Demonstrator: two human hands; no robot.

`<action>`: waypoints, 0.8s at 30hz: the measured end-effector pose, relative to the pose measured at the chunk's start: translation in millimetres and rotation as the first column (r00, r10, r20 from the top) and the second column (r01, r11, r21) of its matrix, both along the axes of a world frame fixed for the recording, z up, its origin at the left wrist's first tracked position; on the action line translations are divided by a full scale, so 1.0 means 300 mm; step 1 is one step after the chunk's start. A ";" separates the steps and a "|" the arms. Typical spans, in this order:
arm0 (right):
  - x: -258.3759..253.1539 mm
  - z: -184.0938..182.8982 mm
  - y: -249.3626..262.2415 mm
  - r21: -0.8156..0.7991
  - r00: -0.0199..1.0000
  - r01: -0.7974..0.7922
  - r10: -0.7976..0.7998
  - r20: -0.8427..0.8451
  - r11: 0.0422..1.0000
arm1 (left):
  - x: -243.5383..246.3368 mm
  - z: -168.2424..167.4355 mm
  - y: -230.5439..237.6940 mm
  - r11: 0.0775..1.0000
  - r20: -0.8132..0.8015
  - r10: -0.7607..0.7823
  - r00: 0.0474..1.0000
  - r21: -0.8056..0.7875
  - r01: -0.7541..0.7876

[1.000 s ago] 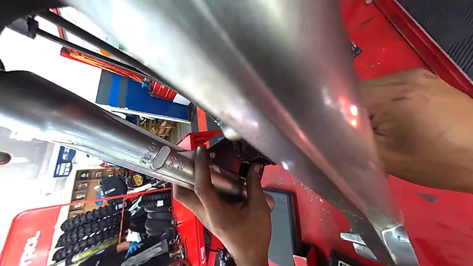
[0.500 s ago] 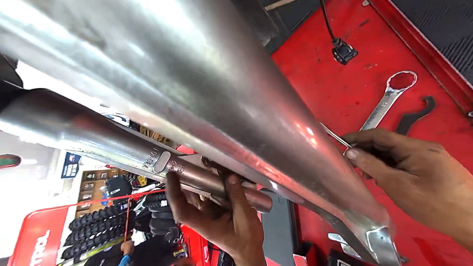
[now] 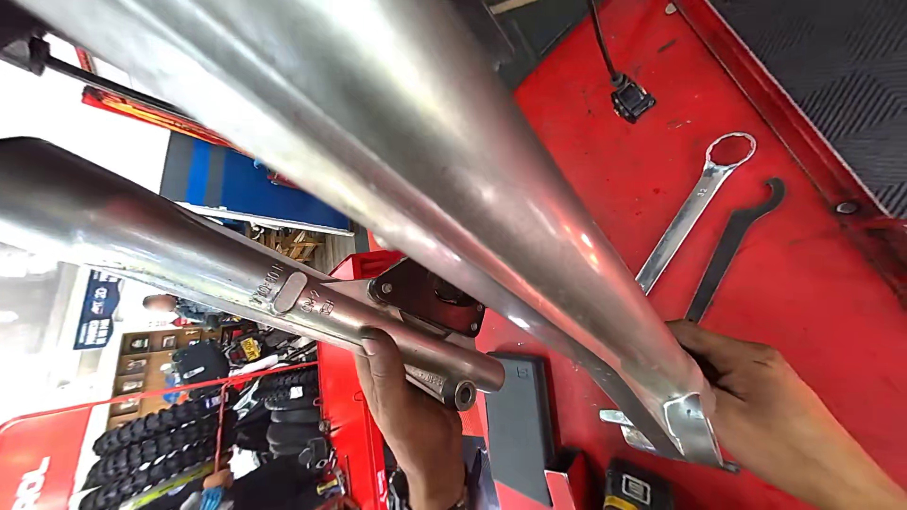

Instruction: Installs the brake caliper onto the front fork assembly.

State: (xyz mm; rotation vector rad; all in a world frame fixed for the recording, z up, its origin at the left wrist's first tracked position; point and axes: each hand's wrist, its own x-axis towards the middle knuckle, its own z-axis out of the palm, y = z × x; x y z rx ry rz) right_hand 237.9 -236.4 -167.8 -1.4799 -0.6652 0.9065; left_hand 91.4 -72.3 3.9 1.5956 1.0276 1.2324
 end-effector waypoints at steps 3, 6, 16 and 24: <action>0.007 0.016 0.012 0.024 1.000 -0.013 0.013 0.005 1.000 | -0.015 0.017 0.023 0.962 0.113 -0.224 0.968 -0.130 0.238; 0.014 0.033 0.026 0.058 1.000 -0.019 0.018 0.026 0.998 | -0.038 -0.010 0.059 0.922 0.202 -0.352 0.914 -0.094 0.376; 0.013 0.125 0.098 0.211 1.000 0.028 -0.030 0.005 0.977 | -0.041 -0.044 0.082 0.910 0.278 -0.395 0.875 -0.010 0.414; -0.068 -0.125 0.537 0.583 0.983 -0.006 -0.103 0.154 0.813 | -0.043 -0.049 0.082 0.911 0.260 -0.397 0.880 -0.008 0.413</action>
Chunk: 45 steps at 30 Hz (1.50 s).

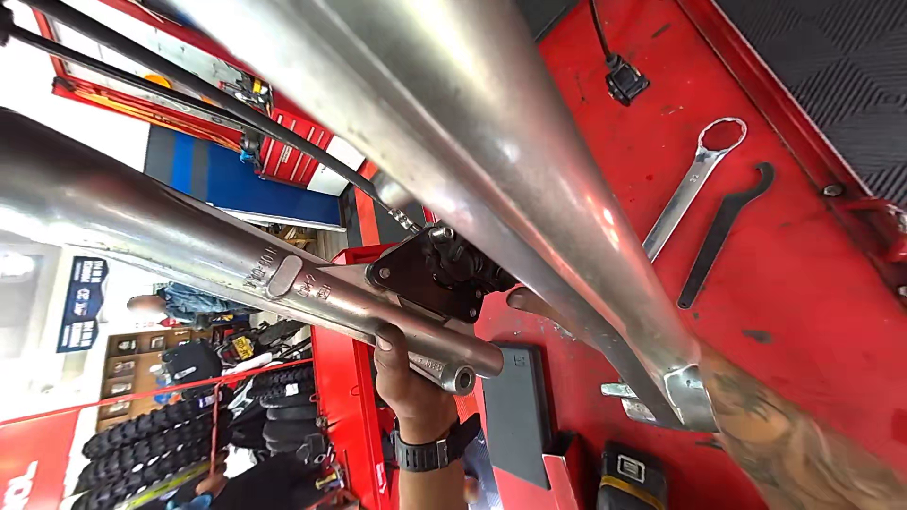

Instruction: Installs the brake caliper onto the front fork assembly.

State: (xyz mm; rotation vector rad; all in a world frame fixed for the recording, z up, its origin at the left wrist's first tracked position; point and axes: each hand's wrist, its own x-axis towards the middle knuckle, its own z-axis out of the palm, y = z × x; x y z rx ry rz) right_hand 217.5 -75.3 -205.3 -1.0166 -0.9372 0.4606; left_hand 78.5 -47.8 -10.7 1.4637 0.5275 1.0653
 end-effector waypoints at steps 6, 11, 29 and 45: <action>-0.002 0.198 -0.022 0.000 0.959 -0.196 0.191 -0.211 0.981 | -0.002 -0.001 -0.003 1.000 -0.017 0.004 1.000 0.021 -0.003; 0.001 0.269 -0.072 -0.082 0.993 -0.094 0.088 -0.080 0.992 | -0.008 -0.001 -0.010 1.000 -0.019 0.003 1.000 0.002 -0.003; -0.246 0.136 -0.204 -0.187 0.904 -0.358 0.291 -0.312 0.915 | -0.007 -0.006 0.005 0.999 0.003 -0.026 1.000 -0.026 0.026; -0.169 0.289 -0.191 -0.283 0.875 -0.345 0.199 -0.441 0.895 | -0.022 -0.006 -0.007 0.997 0.003 -0.053 0.999 -0.058 0.053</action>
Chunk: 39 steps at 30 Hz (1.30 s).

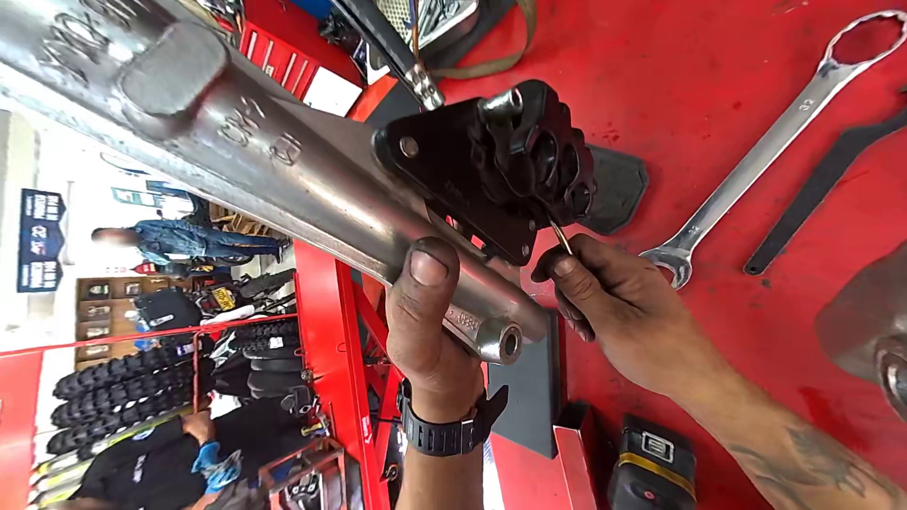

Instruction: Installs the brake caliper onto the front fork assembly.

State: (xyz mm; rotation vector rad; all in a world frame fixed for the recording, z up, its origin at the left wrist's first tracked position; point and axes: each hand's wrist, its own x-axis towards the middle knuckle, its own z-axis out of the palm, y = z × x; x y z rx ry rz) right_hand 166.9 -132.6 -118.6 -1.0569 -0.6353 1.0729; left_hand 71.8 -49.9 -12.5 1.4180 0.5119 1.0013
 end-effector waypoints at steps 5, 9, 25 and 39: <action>-0.001 0.009 0.030 0.067 0.989 0.048 -0.057 0.133 0.997 | -0.003 -0.001 0.003 1.000 -0.005 0.001 1.000 0.008 -0.001; 0.009 0.023 0.032 0.023 0.948 0.078 -0.081 0.307 0.997 | 0.002 0.004 0.007 0.998 -0.031 0.041 0.999 0.038 -0.039; 0.005 0.135 0.018 -0.105 0.932 0.105 -0.061 0.356 0.989 | 0.000 0.003 0.008 0.994 -0.057 0.094 0.994 0.065 -0.090; -0.020 0.157 0.008 0.064 0.928 0.283 -0.290 0.236 0.957 | 0.005 0.004 0.009 0.996 -0.037 0.076 0.996 0.044 -0.074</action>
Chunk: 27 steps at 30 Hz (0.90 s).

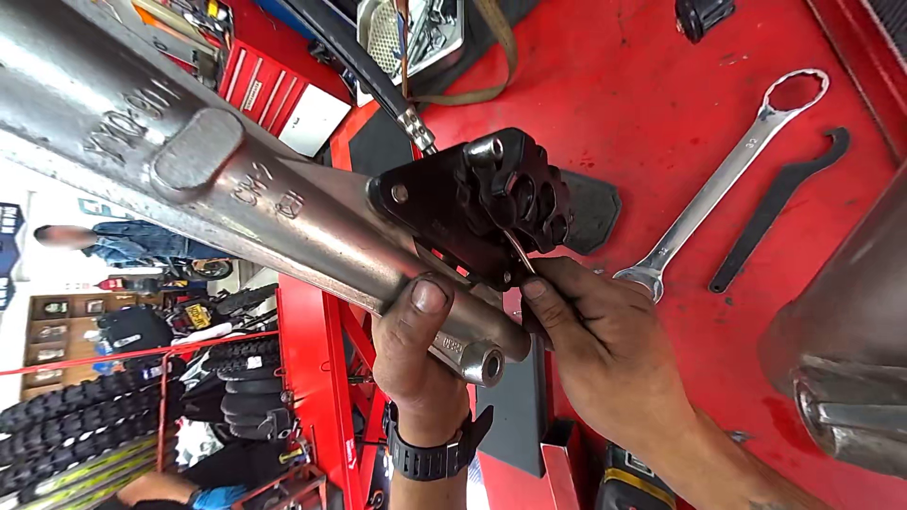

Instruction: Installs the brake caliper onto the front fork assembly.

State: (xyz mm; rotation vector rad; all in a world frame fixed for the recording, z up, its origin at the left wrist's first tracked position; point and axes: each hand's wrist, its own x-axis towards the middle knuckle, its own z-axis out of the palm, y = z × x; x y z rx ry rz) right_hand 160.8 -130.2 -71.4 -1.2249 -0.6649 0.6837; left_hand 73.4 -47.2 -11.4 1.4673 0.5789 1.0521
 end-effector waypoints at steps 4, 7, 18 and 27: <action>0.042 0.014 -0.013 -0.099 0.969 0.030 -0.005 0.248 0.995 | -0.003 -0.002 0.006 1.000 0.017 -0.017 1.000 0.001 0.017; 0.052 0.021 -0.018 -0.136 0.961 0.024 0.014 0.275 0.990 | -0.006 -0.002 0.001 1.000 -0.009 -0.002 1.000 0.005 0.002; 0.021 -0.010 0.014 -0.026 0.978 0.029 -0.023 0.209 0.999 | -0.009 -0.006 0.004 1.000 0.036 -0.016 0.999 -0.014 0.017; 0.069 0.045 -0.014 -0.211 0.949 0.008 0.059 0.310 0.977 | -0.009 -0.007 0.001 1.000 0.037 -0.013 0.999 -0.017 0.014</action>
